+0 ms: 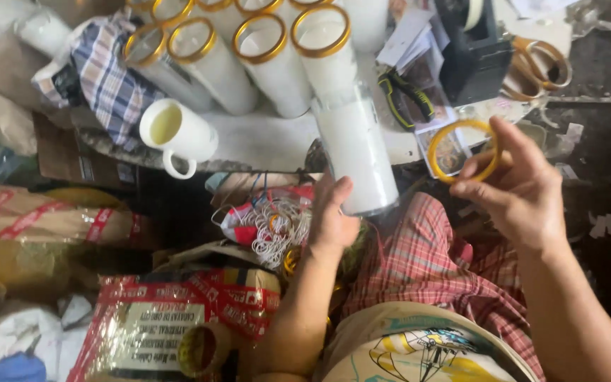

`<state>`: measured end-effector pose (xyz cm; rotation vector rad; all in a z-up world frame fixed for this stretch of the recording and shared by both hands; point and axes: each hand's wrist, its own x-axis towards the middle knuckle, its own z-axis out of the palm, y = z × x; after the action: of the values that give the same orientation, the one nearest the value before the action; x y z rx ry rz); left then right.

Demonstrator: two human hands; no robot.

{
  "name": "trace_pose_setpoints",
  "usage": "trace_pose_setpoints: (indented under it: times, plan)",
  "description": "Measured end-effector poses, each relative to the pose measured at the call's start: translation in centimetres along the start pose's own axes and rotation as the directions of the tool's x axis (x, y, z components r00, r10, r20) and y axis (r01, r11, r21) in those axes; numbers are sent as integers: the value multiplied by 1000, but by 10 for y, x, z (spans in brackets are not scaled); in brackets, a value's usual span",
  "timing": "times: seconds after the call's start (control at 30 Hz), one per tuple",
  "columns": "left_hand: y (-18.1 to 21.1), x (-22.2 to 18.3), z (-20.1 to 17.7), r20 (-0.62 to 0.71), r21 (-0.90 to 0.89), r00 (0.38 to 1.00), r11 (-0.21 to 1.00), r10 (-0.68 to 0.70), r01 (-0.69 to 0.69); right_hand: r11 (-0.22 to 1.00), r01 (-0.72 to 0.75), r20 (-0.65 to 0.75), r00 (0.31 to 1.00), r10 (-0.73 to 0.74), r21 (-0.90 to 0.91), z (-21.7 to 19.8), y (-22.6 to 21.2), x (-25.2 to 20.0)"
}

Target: Finalizing the assembly of candles by fitting gold rings onto the jars and using a utility knife for finishing touches.

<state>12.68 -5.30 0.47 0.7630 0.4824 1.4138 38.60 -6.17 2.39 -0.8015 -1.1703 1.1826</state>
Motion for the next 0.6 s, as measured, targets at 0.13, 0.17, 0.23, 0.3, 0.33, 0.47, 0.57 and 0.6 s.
trace_pose_setpoints:
  times: [0.13, 0.17, 0.23, 0.3, 0.33, 0.47, 0.57, 0.6]
  plan:
    - [-11, -15, 1, -11, -321, 998, 945, -67, 60, 996, 64, 130, 990, -57, -55, 10, -7, 20]
    - [-9, -16, 0, -50, -303, 994, 950, -95, 75, 995, 71, 169, 984, -58, -69, 15, -8, 24]
    - [-4, -16, -1, -94, -289, 989, 954, -117, 85, 993, 77, 216, 975, -57, -85, 29, -16, 31]
    - [2, -16, -4, -139, -207, 976, 969, -168, 137, 960, 227, 440, 888, -135, -163, 49, -28, 34]
    - [4, -17, -2, -143, -212, 976, 968, -165, 133, 960, 225, 446, 886, -131, -165, 56, -29, 36]
    - [4, -17, -12, -34, -224, 982, 959, -184, 172, 899, 325, 603, 793, -90, -293, 75, -19, 57]
    - [7, -14, -20, -75, -306, 960, 923, -269, 235, 731, 400, 448, 882, -143, -554, 82, -21, 99]
    - [10, -15, -20, -76, -342, 951, 904, -299, 256, 629, 358, 317, 931, -182, -690, 85, -25, 113]
